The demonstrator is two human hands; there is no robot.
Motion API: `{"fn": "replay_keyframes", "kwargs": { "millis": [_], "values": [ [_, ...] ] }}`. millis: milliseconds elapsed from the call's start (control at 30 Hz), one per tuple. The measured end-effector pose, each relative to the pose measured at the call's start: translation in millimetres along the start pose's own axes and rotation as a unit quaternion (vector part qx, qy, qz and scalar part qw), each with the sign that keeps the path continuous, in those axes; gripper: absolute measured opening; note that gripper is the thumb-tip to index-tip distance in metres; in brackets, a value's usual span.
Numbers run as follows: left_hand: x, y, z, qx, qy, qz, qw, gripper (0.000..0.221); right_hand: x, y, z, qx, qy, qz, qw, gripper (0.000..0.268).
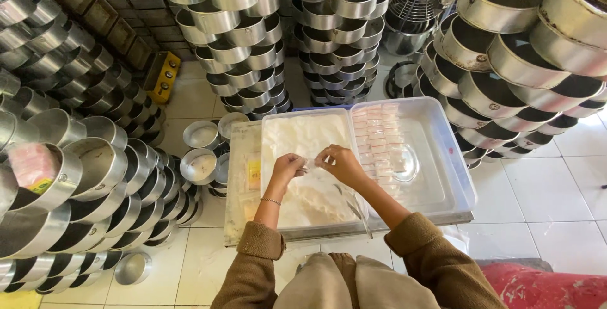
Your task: The person coats rectangular food items in a white powder and places them into a container one at a time.
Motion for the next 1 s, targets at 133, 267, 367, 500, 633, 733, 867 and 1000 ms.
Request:
{"fn": "replay_keyframes", "kwargs": {
  "millis": [133, 267, 367, 500, 633, 733, 867, 1000],
  "values": [
    [-27, 11, 31, -0.055, -0.050, -0.002, 0.997, 0.020, 1, -3, -4, -0.004, -0.004, -0.048, 0.999, 0.010],
    [-16, 2, 17, -0.131, -0.118, -0.014, 0.984, 0.016, 1, -5, -12, -0.040, 0.008, -0.026, 0.999, 0.011],
    [-3, -5, 5, -0.096, -0.117, 0.009, 0.988, 0.020, -2, -4, -15, -0.020, -0.018, -0.044, 0.999, 0.013],
    [36, -27, -28, 0.011, -0.117, 0.080, 0.990, 0.038, 1, -2, -13, -0.036, -0.039, -0.069, 0.996, 0.010],
    [22, -19, 2, -0.003, -0.144, 0.085, 0.986, 0.027, 3, -9, -23, -0.055, -0.076, -0.076, 0.993, 0.012],
    [23, -19, 4, 0.017, -0.165, 0.060, 0.984, 0.021, 5, -14, -28, -0.075, -0.091, -0.072, 0.990, 0.013],
    [30, -22, 2, 0.034, -0.165, 0.045, 0.985, 0.014, 5, -20, -29, -0.081, -0.099, -0.077, 0.989, 0.011],
    [33, -20, 3, 0.050, -0.153, 0.039, 0.986, 0.010, 5, -25, -31, -0.083, -0.088, -0.082, 0.989, 0.008]
  ]
}}
Point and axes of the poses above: each hand's wrist, its own x-axis away from the middle knuckle, its own y-axis out of the back of the hand, z = x × y, the point moved 2 cm from there along -x, towards the middle knuckle, and after that the axes turned 8 degrees about x, right-handed, at the moved point
